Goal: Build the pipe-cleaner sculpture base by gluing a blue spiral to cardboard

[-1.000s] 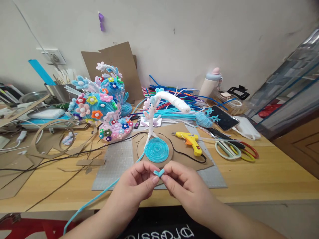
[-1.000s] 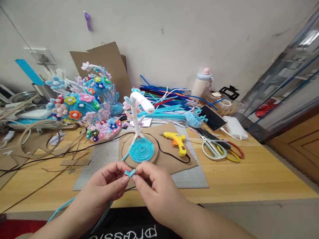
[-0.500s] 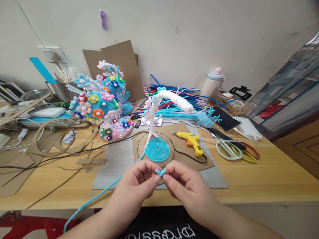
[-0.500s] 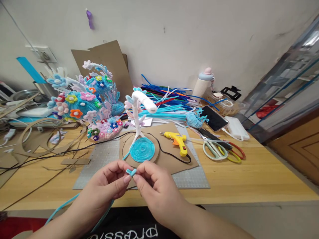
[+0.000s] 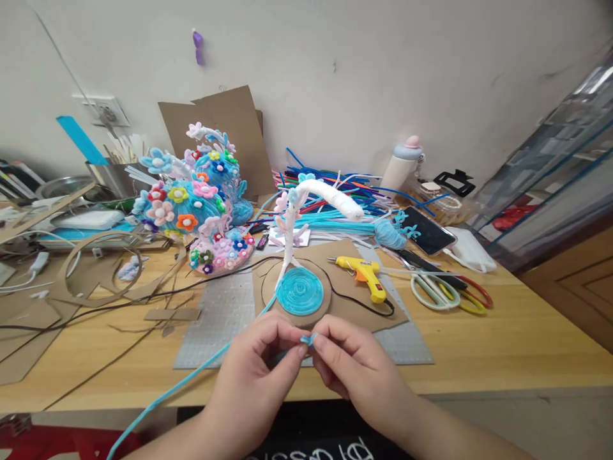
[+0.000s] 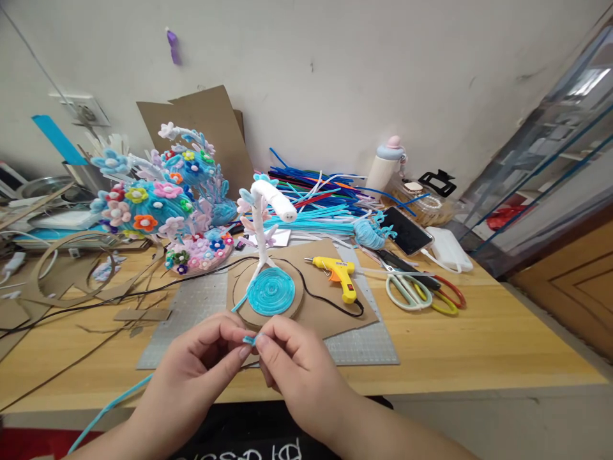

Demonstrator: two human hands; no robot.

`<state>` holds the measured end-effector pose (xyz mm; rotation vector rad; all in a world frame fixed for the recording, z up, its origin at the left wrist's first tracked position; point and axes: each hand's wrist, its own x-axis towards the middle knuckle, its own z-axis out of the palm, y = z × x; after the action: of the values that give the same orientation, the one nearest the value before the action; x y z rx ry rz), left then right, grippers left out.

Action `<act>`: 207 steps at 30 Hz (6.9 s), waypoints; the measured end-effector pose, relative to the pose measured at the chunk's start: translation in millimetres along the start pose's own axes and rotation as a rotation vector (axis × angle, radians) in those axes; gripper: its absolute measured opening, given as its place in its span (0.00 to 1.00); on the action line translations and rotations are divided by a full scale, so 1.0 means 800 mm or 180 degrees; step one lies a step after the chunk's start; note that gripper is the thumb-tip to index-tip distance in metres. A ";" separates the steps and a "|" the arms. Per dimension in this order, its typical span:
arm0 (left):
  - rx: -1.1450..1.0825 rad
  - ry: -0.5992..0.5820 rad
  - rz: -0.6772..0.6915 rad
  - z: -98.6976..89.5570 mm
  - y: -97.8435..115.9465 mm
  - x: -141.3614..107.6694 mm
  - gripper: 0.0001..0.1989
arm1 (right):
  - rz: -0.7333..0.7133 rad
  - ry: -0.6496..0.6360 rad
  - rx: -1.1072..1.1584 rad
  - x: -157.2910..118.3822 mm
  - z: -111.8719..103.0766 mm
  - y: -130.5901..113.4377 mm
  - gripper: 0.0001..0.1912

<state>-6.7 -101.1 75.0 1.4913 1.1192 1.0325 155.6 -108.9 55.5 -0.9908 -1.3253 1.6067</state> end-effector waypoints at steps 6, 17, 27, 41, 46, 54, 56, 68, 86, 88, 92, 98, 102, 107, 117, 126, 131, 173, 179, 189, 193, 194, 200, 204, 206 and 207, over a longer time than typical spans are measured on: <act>0.1198 -0.0172 0.1397 -0.009 -0.008 -0.005 0.15 | 0.0517 -0.0111 0.0804 0.005 0.002 -0.002 0.19; 0.2399 -0.0693 0.2187 -0.022 -0.012 -0.013 0.30 | 0.0420 -0.0369 0.1129 0.003 -0.008 -0.005 0.15; 0.0959 -0.1444 0.0719 -0.016 0.016 -0.002 0.27 | 0.0955 -0.0641 0.0343 0.003 -0.014 -0.009 0.05; 0.1432 -0.1389 0.0941 -0.022 0.006 -0.007 0.17 | 0.1220 -0.0748 0.0407 0.005 -0.017 -0.002 0.08; 0.1591 -0.1413 0.0765 -0.021 -0.006 -0.011 0.16 | 0.1214 -0.0798 0.0477 0.006 -0.017 0.002 0.09; 0.1474 -0.1241 0.0882 -0.021 -0.020 -0.010 0.14 | 0.1211 -0.0615 0.0506 0.004 -0.016 0.003 0.10; 0.1474 -0.1164 0.0936 -0.022 -0.018 -0.009 0.12 | 0.1170 -0.0588 0.0531 0.002 -0.017 0.004 0.11; 0.1589 -0.0650 0.1075 -0.025 -0.023 -0.005 0.04 | 0.1124 -0.0536 0.0490 0.001 -0.018 0.007 0.11; 0.1557 -0.1098 0.0393 -0.020 -0.010 -0.003 0.06 | 0.1075 -0.0399 -0.0407 -0.003 -0.011 -0.002 0.12; 0.1626 -0.1078 0.0521 -0.021 -0.010 -0.003 0.06 | 0.1040 -0.0432 -0.0457 -0.004 -0.011 -0.004 0.12; 0.1882 -0.0941 0.1020 -0.023 -0.017 -0.006 0.06 | 0.1046 -0.0443 -0.0493 -0.004 -0.012 -0.004 0.11; 0.2118 -0.0775 0.1687 -0.025 -0.031 -0.009 0.09 | 0.0939 -0.0410 -0.0685 -0.004 -0.013 -0.003 0.10; 0.2539 -0.0984 0.1904 -0.026 -0.034 -0.009 0.13 | 0.1014 -0.0424 -0.0833 -0.004 -0.013 0.000 0.08; 0.2944 -0.1261 0.1934 -0.028 -0.031 -0.011 0.08 | 0.1402 -0.0964 -0.0378 -0.002 -0.019 0.009 0.10; 0.3497 -0.1434 0.2313 -0.022 -0.020 -0.014 0.08 | 0.1756 -0.1275 0.1240 0.008 -0.030 0.028 0.13; 0.3524 -0.1188 0.2678 -0.024 -0.022 -0.013 0.11 | 0.1912 -0.1396 0.1579 0.011 -0.018 0.026 0.11; 0.3564 -0.1119 0.2651 -0.024 -0.021 -0.012 0.11 | 0.1908 -0.1147 0.1527 0.011 -0.015 0.023 0.07; 0.1930 -0.1465 -0.1046 -0.010 -0.034 -0.003 0.05 | -0.2705 -0.0844 -0.3818 0.000 -0.029 0.032 0.14; 0.2375 -0.1378 -0.0505 -0.009 -0.029 -0.007 0.05 | 0.1844 -0.0979 0.0037 0.002 -0.022 0.025 0.08; 0.3454 -0.1381 0.0668 -0.006 -0.025 -0.011 0.07 | 0.2189 -0.0907 0.0916 0.006 -0.019 0.027 0.08; 0.3154 -0.1331 -0.0063 -0.005 -0.026 -0.006 0.05 | 0.0144 -0.0560 -0.1842 0.002 -0.019 0.038 0.08; 0.2922 -0.1329 -0.0366 -0.004 -0.027 -0.004 0.04 | -0.0768 -0.0520 -0.2727 0.000 -0.022 0.042 0.09; 0.2154 -0.1747 -0.1129 -0.003 -0.040 0.009 0.04 | -0.1602 -0.0785 -0.3739 -0.005 -0.033 0.053 0.09; 0.2374 -0.1579 -0.0612 -0.007 -0.040 0.006 0.03 | 0.1205 -0.0786 -0.1106 -0.002 -0.027 0.043 0.07; 0.2650 -0.1588 -0.0032 -0.008 -0.040 0.002 0.04 | 0.1842 -0.0857 0.0036 0.000 -0.028 0.038 0.06; 0.2795 -0.1630 0.0255 -0.008 -0.040 0.001 0.05 | 0.2006 -0.0881 0.0473 0.001 -0.029 0.036 0.05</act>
<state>-17.8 -95.2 44.5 2.3260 1.1831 0.1228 174.0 -103.0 24.0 -1.1974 -1.0982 2.3508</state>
